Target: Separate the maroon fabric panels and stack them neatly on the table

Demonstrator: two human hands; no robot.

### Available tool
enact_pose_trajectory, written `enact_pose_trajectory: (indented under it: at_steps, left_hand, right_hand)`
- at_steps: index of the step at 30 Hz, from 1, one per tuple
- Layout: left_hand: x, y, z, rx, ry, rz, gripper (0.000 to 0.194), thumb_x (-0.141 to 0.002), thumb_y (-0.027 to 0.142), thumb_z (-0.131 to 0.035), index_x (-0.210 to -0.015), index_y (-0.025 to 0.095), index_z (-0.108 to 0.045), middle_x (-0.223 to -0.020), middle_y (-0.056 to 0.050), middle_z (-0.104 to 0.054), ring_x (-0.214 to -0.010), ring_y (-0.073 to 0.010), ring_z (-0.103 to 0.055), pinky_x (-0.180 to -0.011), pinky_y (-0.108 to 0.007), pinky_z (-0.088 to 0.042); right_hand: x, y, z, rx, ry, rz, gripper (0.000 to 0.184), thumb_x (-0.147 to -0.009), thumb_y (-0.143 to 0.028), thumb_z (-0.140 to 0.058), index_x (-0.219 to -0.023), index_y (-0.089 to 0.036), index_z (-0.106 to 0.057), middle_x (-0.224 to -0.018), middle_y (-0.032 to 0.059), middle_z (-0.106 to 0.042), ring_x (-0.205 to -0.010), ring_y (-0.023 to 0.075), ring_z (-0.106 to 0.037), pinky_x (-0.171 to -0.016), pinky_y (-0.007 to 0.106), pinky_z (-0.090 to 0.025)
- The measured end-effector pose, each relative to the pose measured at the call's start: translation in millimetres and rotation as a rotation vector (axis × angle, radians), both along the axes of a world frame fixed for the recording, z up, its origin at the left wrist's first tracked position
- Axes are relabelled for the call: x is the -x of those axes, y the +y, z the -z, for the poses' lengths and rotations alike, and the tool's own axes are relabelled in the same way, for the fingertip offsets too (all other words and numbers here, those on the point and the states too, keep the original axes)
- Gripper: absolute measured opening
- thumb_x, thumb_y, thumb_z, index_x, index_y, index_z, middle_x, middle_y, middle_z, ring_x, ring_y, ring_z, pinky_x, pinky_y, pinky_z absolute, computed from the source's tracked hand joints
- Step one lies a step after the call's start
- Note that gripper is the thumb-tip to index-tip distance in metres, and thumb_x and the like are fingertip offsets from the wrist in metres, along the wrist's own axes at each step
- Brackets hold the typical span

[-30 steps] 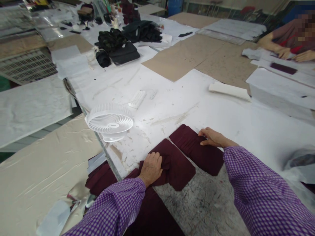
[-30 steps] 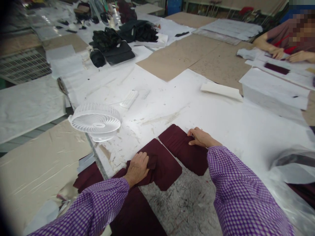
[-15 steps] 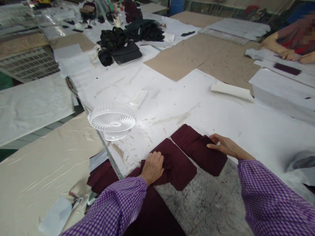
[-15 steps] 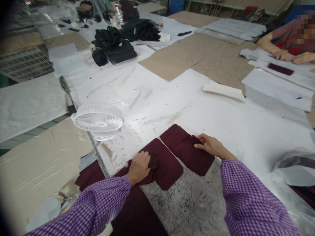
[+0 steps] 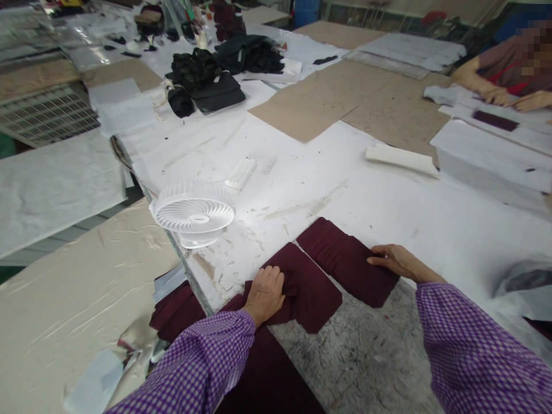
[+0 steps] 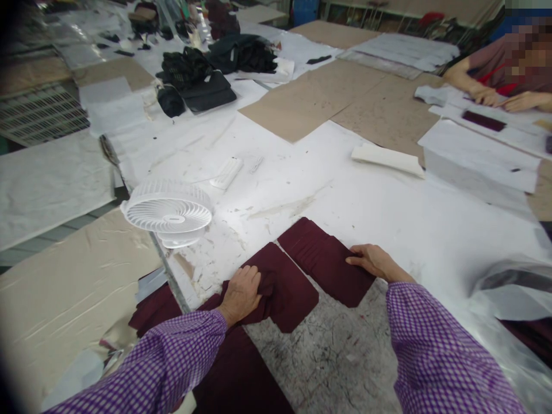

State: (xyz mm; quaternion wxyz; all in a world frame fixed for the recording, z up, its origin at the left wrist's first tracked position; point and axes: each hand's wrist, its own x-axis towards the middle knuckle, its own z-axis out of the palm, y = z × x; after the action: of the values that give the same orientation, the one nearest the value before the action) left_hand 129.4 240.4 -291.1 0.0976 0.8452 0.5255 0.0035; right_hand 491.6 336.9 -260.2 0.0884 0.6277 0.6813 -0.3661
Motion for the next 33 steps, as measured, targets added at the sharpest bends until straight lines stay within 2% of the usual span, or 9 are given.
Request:
enact_pose_trajectory:
  at_steps: [10,17,20,28,33]
  left_hand:
    - [0,-1,0.1,-0.003,0.002,0.000,0.016,-0.076,0.024,-0.057,-0.089,0.016,-0.053,-0.096,-0.010,-0.056,-0.089,-0.0281,-0.048,-0.082,-0.043,-0.041]
    - [0,0,0.2,0.004,0.001,-0.001,0.018,-0.075,0.024,-0.059,-0.089,0.016,-0.053,-0.096,-0.010,-0.056,-0.090,-0.0278,-0.048,-0.081,-0.042,-0.041]
    - [0,0,-1.2,0.005,-0.002,0.003,0.019,-0.075,0.023,-0.058,-0.091,0.015,-0.053,-0.098,-0.010,-0.056,-0.090,-0.0280,-0.048,-0.083,-0.042,-0.041]
    - [0,0,-1.0,0.013,-0.007,0.001,0.021,-0.074,0.025,-0.059,-0.092,0.016,-0.053,-0.099,-0.010,-0.056,-0.092,-0.0282,-0.048,-0.085,-0.042,-0.041]
    - [0,-1,-0.5,0.013,-0.002,-0.008,0.020,-0.074,0.024,-0.058,-0.092,0.017,-0.053,-0.098,-0.009,-0.056,-0.093,-0.0278,-0.049,-0.084,-0.043,-0.041]
  right_hand:
    - [-1,1,7.0,-0.010,-0.081,-0.039,0.025,-0.087,-0.039,-0.055,-0.083,-0.016,-0.064,-0.073,-0.0016,-0.064,-0.067,0.0139,-0.060,-0.067,0.030,-0.047]
    - [1,0,12.2,-0.086,-0.181,-0.015,0.020,-0.084,-0.036,-0.058,-0.091,-0.017,-0.062,-0.084,0.0014,-0.066,-0.077,0.0160,-0.061,-0.072,0.033,-0.047]
    - [4,-5,9.6,-0.127,-0.237,0.035,0.023,-0.082,-0.037,-0.060,-0.095,-0.018,-0.061,-0.089,0.0035,-0.068,-0.079,0.0181,-0.062,-0.070,0.032,-0.046]
    - [16,-30,2.7,-0.254,-0.439,0.252,0.046,-0.078,-0.061,-0.051,-0.097,-0.019,-0.052,-0.100,0.0143,-0.066,-0.086,0.0316,-0.064,-0.061,0.036,-0.042]
    - [16,-39,5.0,-0.266,-0.407,0.273,0.040,-0.080,-0.060,-0.048,-0.088,-0.022,-0.056,-0.086,0.0096,-0.069,-0.079,0.0284,-0.065,-0.058,0.033,-0.041]
